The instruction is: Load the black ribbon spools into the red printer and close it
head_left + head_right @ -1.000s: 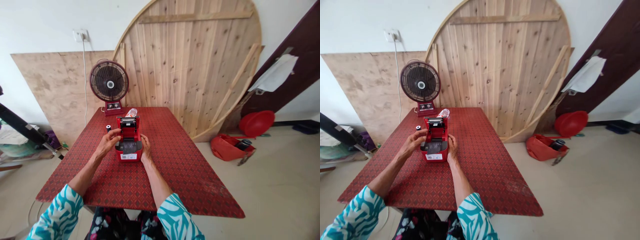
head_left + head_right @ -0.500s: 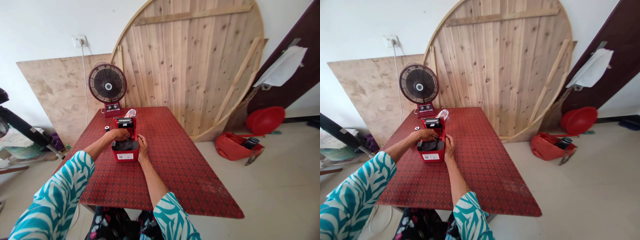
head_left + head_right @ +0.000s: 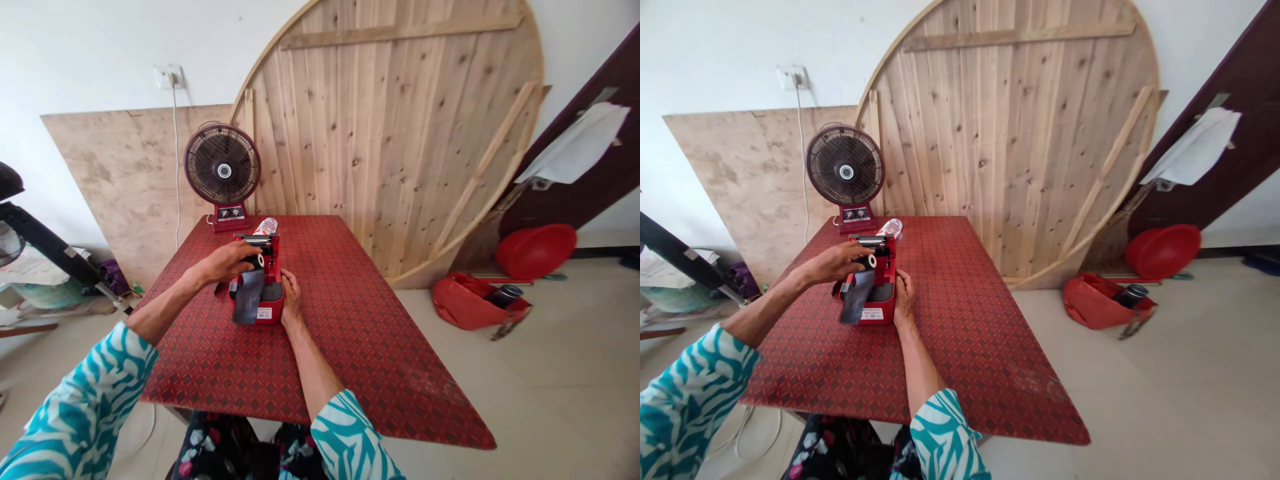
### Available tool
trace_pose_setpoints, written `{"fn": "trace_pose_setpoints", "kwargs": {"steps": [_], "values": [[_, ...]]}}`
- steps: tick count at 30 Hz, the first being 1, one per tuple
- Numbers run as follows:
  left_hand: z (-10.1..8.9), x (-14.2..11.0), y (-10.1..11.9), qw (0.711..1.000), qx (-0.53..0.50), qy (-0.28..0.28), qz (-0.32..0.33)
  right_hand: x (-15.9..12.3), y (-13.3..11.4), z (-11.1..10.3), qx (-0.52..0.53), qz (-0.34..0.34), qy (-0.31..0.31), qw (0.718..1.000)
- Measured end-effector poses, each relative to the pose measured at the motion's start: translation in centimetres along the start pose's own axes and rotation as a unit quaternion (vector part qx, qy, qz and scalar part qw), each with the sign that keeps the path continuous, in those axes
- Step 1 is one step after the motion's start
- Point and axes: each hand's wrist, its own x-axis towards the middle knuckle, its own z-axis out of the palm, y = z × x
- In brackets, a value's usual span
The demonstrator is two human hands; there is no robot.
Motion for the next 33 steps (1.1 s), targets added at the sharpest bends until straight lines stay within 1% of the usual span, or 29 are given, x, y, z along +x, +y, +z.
{"fn": "trace_pose_setpoints", "kwargs": {"steps": [1, 3, 5, 6, 8, 9, 10, 13, 16, 18, 19, 21, 23, 24, 26, 28, 30, 33], "values": [[-0.7, -1.0, -0.6, 0.999, -0.035, 0.037, -0.010, -0.1, -0.1, 0.0, -0.001, 0.003, -0.002, 1.000], [-1.7, -3.2, -2.5, 0.987, -0.117, 0.098, -0.056, -0.1, -0.2, -0.1, 0.006, 0.010, 0.005, 1.000], [-2.0, -5.3, -5.2, 0.961, -0.206, 0.147, -0.114, -0.1, -0.2, -0.2, 0.012, 0.019, 0.019, 1.000], [-1.7, -6.1, -6.6, 0.945, -0.241, 0.170, -0.140, -0.1, -0.1, -0.2, 0.012, 0.025, 0.025, 0.999], [-0.6, -7.3, -9.3, 0.917, -0.279, 0.220, -0.184, 0.0, 0.0, -0.3, 0.010, 0.035, 0.032, 0.999], [0.2, -7.6, -10.5, 0.904, -0.286, 0.245, -0.204, 0.1, 0.1, -0.4, 0.010, 0.041, 0.034, 0.999], [1.1, -7.8, -11.6, 0.893, -0.293, 0.258, -0.223, 0.2, 0.2, -0.4, 0.012, 0.046, 0.035, 0.998], [4.2, -7.7, -14.0, 0.883, -0.301, 0.260, -0.250, 0.4, 0.4, -0.7, 0.012, 0.053, 0.035, 0.998], [6.6, -7.6, -15.5, 0.898, -0.278, 0.221, -0.261, 0.5, 0.5, -0.9, 0.006, 0.051, 0.038, 0.998], [7.4, -7.8, -16.1, 0.906, -0.257, 0.196, -0.271, 0.5, 0.5, -0.9, 0.004, 0.049, 0.039, 0.998], [7.5, -7.9, -16.2, 0.908, -0.251, 0.190, -0.278, 0.5, 0.5, -0.9, 0.005, 0.050, 0.039, 0.998], [7.1, -7.8, -16.1, 0.908, -0.238, 0.192, -0.288, 0.4, 0.4, -0.9, 0.009, 0.058, 0.038, 0.998], [6.1, -7.3, -15.5, 0.916, -0.205, 0.183, -0.291, 0.4, 0.3, -0.9, 0.013, 0.063, 0.038, 0.997], [5.6, -6.8, -15.1, 0.924, -0.175, 0.166, -0.295, 0.3, 0.3, -0.9, 0.014, 0.062, 0.038, 0.997], [4.6, -5.4, -14.1, 0.938, -0.102, 0.113, -0.312, 0.3, 0.3, -0.9, 0.012, 0.061, 0.036, 0.997], [4.1, -3.9, -13.1, 0.938, -0.045, 0.066, -0.336, 0.4, 0.3, -0.9, 0.007, 0.058, 0.036, 0.998], [3.9, -2.6, -12.5, 0.934, -0.020, 0.047, -0.352, 0.4, 0.4, -0.8, 0.006, 0.057, 0.036, 0.998], [4.1, -1.3, -11.9, 0.934, -0.012, 0.039, -0.355, 0.3, 0.5, -0.7, 0.011, 0.059, 0.039, 0.997]]}}
